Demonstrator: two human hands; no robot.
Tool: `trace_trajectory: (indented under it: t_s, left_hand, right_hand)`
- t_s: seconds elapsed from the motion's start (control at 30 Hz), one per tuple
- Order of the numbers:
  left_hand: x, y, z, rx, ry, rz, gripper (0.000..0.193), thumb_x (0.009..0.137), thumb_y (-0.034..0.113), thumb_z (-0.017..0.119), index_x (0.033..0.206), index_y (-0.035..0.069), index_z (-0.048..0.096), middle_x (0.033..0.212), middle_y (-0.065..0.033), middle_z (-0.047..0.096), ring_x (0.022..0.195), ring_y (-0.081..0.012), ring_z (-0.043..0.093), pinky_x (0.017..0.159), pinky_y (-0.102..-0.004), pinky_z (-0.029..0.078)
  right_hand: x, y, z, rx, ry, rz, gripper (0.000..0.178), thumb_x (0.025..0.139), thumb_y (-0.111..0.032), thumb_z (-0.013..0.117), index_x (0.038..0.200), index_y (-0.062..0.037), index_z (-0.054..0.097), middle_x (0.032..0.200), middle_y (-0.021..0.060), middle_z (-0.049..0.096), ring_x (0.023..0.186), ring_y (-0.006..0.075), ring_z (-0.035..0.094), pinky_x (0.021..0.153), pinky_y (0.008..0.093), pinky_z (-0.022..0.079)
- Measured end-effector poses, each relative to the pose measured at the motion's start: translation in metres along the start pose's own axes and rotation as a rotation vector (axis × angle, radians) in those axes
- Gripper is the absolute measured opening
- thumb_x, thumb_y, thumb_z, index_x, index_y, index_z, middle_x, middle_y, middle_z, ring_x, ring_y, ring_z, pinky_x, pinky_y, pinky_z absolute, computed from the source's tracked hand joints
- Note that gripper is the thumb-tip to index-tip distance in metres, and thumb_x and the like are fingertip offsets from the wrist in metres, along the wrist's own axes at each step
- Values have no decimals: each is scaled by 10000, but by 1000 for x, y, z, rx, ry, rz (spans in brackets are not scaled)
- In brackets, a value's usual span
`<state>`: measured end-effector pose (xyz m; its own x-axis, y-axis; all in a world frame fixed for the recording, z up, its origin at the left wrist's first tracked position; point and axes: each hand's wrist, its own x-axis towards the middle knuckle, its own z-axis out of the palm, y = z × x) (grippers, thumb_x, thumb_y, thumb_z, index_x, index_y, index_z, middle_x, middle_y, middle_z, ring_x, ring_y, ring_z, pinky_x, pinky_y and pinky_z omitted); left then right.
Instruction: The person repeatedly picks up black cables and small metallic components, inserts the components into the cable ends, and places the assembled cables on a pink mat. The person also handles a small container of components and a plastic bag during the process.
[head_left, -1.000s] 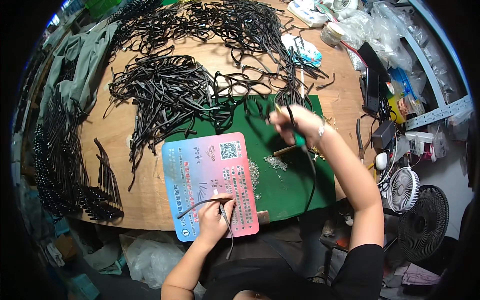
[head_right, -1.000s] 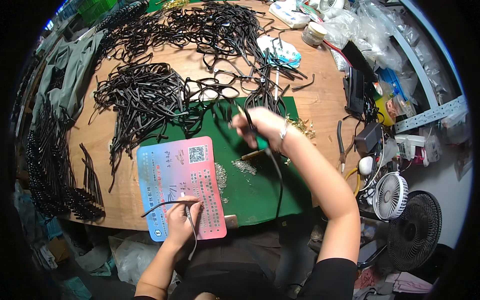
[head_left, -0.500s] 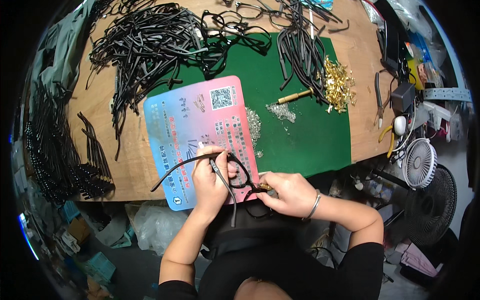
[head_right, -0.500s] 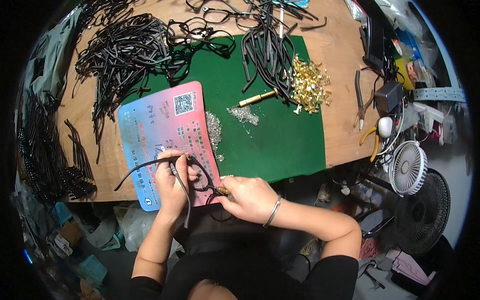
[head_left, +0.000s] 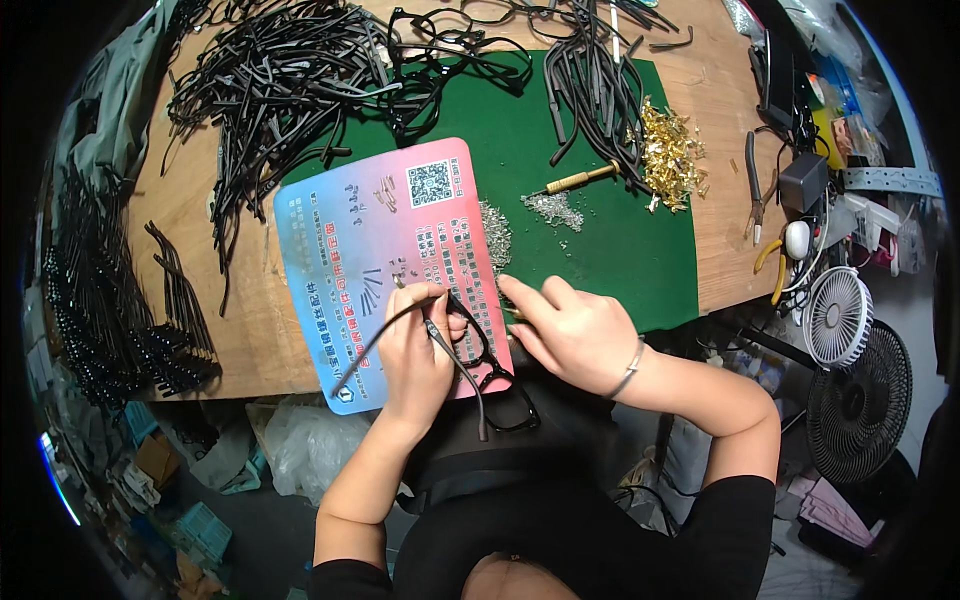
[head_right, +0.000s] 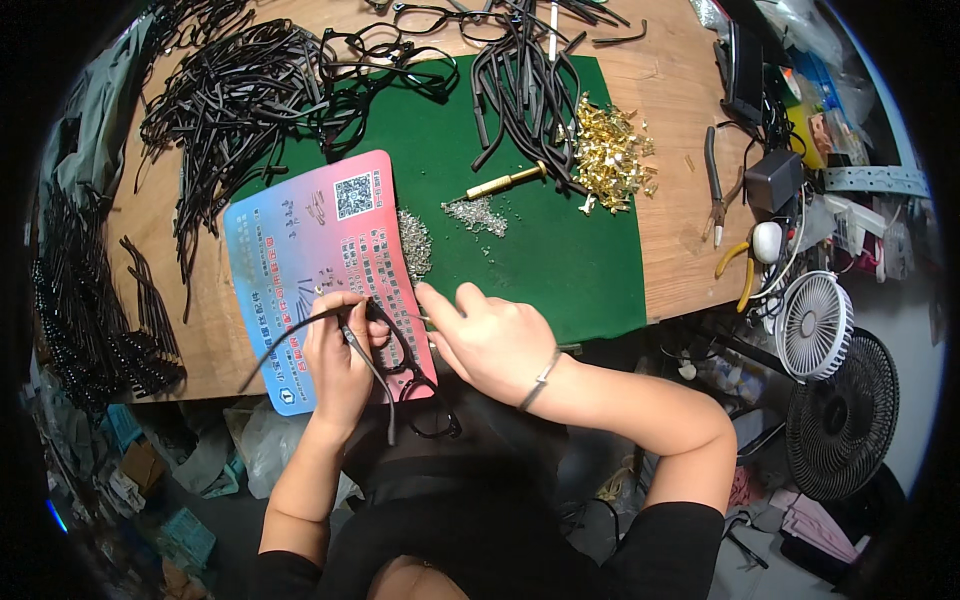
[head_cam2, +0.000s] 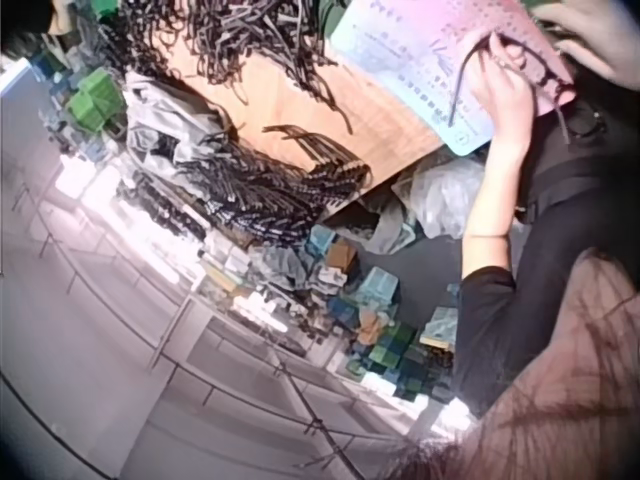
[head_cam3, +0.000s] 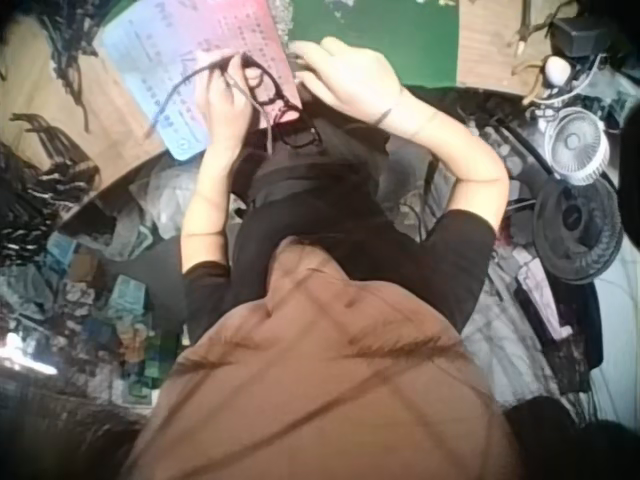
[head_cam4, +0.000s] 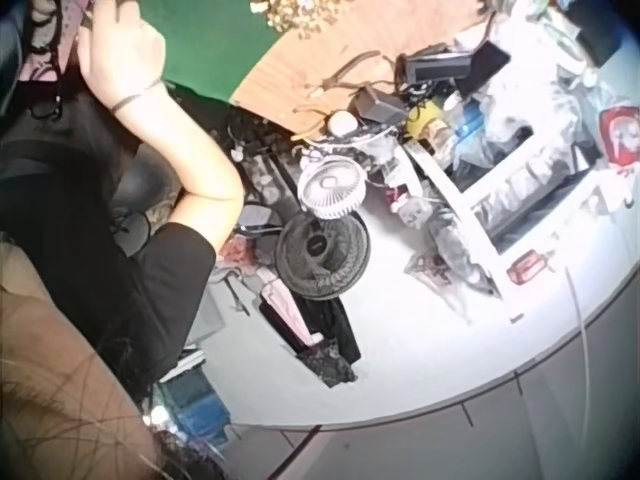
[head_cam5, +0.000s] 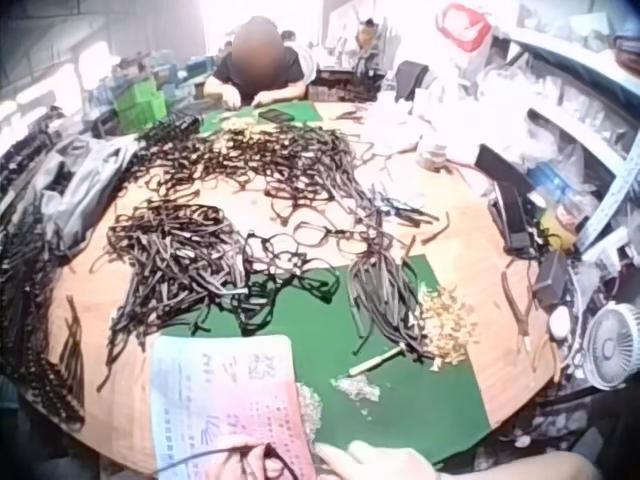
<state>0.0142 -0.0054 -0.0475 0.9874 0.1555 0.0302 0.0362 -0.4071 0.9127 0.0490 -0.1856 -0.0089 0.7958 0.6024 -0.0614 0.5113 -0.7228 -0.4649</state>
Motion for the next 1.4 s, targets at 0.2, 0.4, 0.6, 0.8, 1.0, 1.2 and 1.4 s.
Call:
trace_trajectory:
  t_s: [0.2, 0.4, 0.6, 0.8, 1.0, 1.2, 1.4]
  left_hand:
    - [-5, 1, -1, 43, -86, 69, 84, 868, -50, 534, 942, -17, 554, 779, -76, 537, 591, -120, 605, 523, -234, 499]
    - [-11, -5, 0, 92, -165, 154, 121, 867, -43, 520, 964, -2, 578, 764, -96, 567, 586, -154, 605, 533, -258, 496]
    - [-8, 2, 0, 103, -163, 150, 124, 856, -65, 510, 955, -13, 564, 780, -96, 557, 576, -149, 594, 530, -248, 511]
    - [-9, -3, 4, 137, -152, 152, 183, 812, -95, 527, 962, 3, 564, 776, -96, 550, 572, -157, 586, 516, -261, 493]
    - [-7, -1, 6, 104, -127, 153, 236, 771, -112, 543, 957, 34, 551, 728, -85, 542, 558, -176, 577, 488, -285, 454]
    - [-7, 1, 4, 95, -150, 123, 188, 792, -100, 540, 944, 8, 560, 755, -95, 550, 557, -179, 576, 500, -285, 460]
    - [20, 14, -15, -65, -428, -213, 73, 878, 29, 541, 913, -26, 574, 765, -98, 585, 568, -137, 586, 525, -263, 475]
  right_hand:
    - [-19, 8, -10, -80, -86, 62, 502, 795, -304, 637, 1213, -78, 475, 838, 116, 492, 601, 248, 602, 499, 340, 506]
    - [-22, 26, -22, 191, -119, 148, 387, 818, -163, 584, 1170, -70, 453, 925, 140, 460, 714, 309, 599, 596, 396, 516]
    - [-26, 17, 0, -115, 67, 5, 415, 717, -122, 618, 1130, -130, 568, 833, 85, 471, 616, 201, 560, 502, 306, 485]
    - [-24, 16, 7, -190, 131, -16, 436, 673, -138, 641, 1106, -128, 595, 801, 61, 465, 551, 162, 503, 465, 274, 458]
    - [-22, 10, 3, -183, 85, 69, 495, 653, -94, 649, 1144, -132, 596, 833, 82, 488, 605, 182, 542, 509, 282, 479]
    - [-18, 9, -2, -175, 22, 54, 487, 692, -89, 635, 1170, -169, 588, 803, 81, 473, 588, 196, 554, 494, 297, 484]
    - [-8, 17, -11, 292, -170, -29, 348, 818, -152, 546, 1166, -157, 557, 836, 137, 487, 588, 278, 578, 522, 363, 514]
